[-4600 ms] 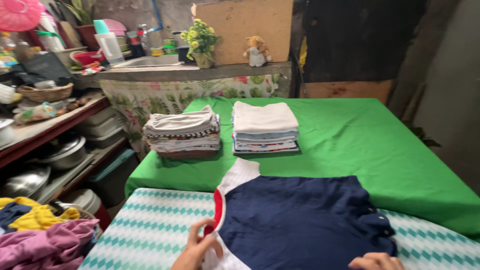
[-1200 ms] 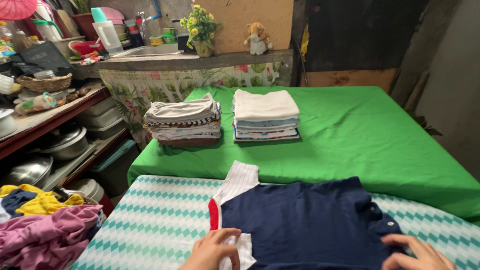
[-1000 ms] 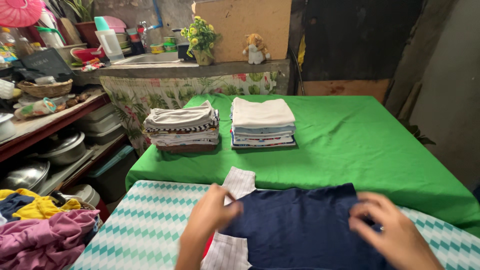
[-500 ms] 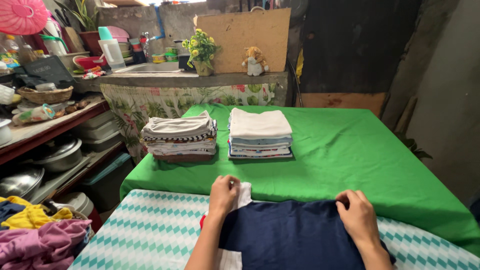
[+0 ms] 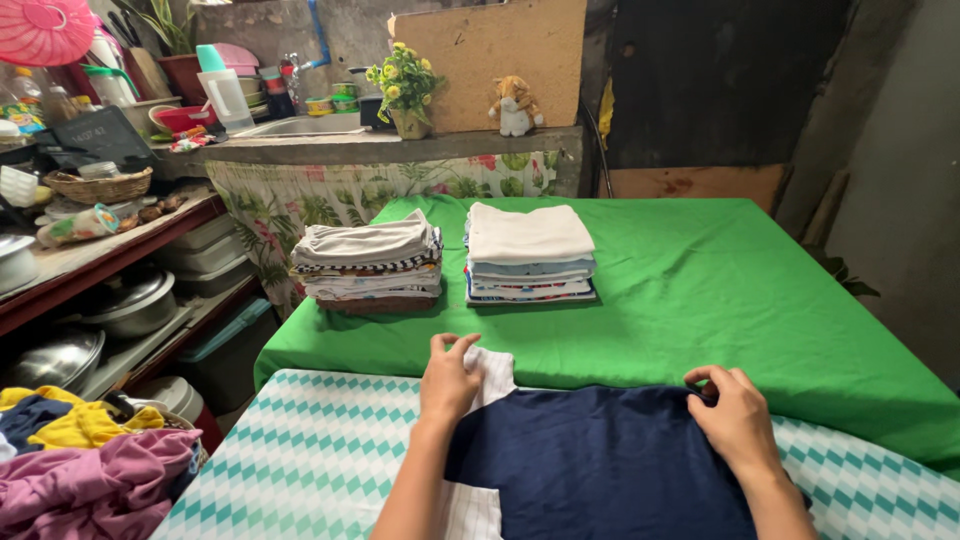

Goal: The person folds several baby garments one by one on a green-covered table. They smooth and fold a navy baseball-style shirt, a pink t-shirt, a white tank top, and a patterned onesie, then place each folded item into a neat stack.

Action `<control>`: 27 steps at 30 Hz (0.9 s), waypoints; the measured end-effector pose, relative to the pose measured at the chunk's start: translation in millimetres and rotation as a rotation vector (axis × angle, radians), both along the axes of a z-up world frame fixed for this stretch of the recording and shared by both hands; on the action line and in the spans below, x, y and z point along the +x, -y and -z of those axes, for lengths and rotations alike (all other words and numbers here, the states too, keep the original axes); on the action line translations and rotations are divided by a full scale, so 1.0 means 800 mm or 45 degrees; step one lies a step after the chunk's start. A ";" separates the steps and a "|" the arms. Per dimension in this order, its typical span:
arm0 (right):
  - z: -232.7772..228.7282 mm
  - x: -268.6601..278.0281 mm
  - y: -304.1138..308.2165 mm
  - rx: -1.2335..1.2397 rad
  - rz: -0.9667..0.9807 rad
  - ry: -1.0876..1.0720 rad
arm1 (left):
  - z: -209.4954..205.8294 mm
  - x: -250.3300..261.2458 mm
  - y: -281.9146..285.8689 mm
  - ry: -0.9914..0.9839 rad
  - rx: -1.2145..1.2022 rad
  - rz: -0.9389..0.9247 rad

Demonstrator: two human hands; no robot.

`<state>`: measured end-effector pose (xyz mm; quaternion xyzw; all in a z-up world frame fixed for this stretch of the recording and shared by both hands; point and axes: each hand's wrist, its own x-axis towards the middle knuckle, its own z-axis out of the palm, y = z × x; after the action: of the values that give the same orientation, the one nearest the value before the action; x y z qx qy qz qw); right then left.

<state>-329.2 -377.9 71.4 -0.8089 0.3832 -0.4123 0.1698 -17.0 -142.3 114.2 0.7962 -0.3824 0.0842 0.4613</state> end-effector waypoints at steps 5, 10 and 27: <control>0.004 0.001 0.003 -0.006 0.021 0.047 | 0.017 0.005 0.018 -0.058 0.105 -0.038; 0.010 0.003 0.006 0.011 0.046 0.004 | 0.027 0.015 0.022 -0.028 0.022 -0.021; -0.012 -0.031 0.015 0.073 -0.103 -0.147 | -0.038 -0.010 -0.066 -0.518 -0.341 0.439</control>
<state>-354.4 -389.9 81.0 -0.8411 0.3708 -0.3465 0.1869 -25.2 -89.6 144.6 0.6522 -0.3972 -0.1069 0.6367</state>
